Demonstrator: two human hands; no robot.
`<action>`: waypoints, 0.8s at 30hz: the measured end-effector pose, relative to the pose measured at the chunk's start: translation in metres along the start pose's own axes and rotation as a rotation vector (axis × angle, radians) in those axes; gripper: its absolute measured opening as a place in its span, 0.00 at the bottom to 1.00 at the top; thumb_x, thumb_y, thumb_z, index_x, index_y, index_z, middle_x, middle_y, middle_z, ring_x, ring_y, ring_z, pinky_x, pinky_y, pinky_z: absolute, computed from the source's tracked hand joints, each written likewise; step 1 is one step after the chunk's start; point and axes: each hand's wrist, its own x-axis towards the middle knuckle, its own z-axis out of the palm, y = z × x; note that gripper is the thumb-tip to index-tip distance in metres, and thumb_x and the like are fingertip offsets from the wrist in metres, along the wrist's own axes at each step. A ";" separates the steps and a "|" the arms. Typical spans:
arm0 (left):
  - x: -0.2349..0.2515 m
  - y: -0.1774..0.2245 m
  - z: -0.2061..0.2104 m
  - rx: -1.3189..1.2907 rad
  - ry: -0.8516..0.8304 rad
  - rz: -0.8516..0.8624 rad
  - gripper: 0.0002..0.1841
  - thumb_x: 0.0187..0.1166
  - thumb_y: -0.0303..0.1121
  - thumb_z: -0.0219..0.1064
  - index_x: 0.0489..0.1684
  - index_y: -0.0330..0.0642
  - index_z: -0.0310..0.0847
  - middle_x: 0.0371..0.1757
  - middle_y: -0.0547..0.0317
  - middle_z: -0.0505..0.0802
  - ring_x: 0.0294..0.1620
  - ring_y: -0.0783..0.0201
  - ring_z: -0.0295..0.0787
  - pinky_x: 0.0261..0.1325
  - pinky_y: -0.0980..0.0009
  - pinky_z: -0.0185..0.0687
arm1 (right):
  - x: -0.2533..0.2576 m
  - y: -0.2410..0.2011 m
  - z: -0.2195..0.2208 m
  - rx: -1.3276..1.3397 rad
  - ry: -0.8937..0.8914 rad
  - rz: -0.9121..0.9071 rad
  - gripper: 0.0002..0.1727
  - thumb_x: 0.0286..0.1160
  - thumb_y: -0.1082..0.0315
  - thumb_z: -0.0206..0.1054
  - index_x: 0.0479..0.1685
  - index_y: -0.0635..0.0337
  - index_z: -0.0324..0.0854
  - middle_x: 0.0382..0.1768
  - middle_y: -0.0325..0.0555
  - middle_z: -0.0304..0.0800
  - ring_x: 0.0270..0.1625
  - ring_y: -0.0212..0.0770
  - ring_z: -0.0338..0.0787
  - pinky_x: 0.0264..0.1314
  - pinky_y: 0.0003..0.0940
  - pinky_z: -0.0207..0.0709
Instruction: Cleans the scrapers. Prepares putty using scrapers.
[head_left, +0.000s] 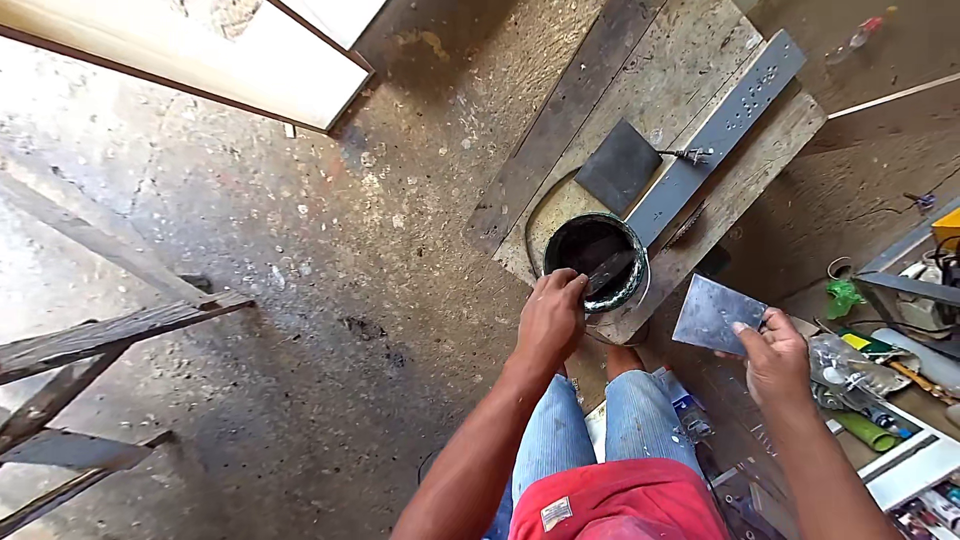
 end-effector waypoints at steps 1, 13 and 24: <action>0.018 0.005 0.005 0.125 -0.138 -0.016 0.16 0.79 0.29 0.63 0.61 0.45 0.89 0.70 0.50 0.86 0.73 0.47 0.80 0.69 0.48 0.80 | 0.000 0.006 -0.007 -0.006 0.014 0.044 0.15 0.75 0.78 0.59 0.60 0.69 0.74 0.41 0.48 0.91 0.34 0.40 0.94 0.30 0.37 0.92; 0.151 0.011 0.054 0.073 -0.668 -0.272 0.19 0.87 0.39 0.57 0.56 0.29 0.85 0.62 0.30 0.88 0.68 0.32 0.83 0.67 0.30 0.73 | -0.001 0.057 -0.010 -0.071 -0.139 0.193 0.31 0.69 0.79 0.58 0.79 0.72 0.68 0.70 0.57 0.82 0.66 0.37 0.86 0.68 0.31 0.82; 0.169 -0.005 0.120 0.098 -0.359 -0.438 0.27 0.74 0.51 0.70 0.61 0.36 0.84 0.63 0.36 0.88 0.68 0.36 0.83 0.63 0.32 0.77 | 0.013 0.051 0.005 0.154 -0.661 0.162 0.24 0.61 0.80 0.55 0.60 0.65 0.81 0.55 0.45 0.91 0.54 0.36 0.90 0.57 0.33 0.86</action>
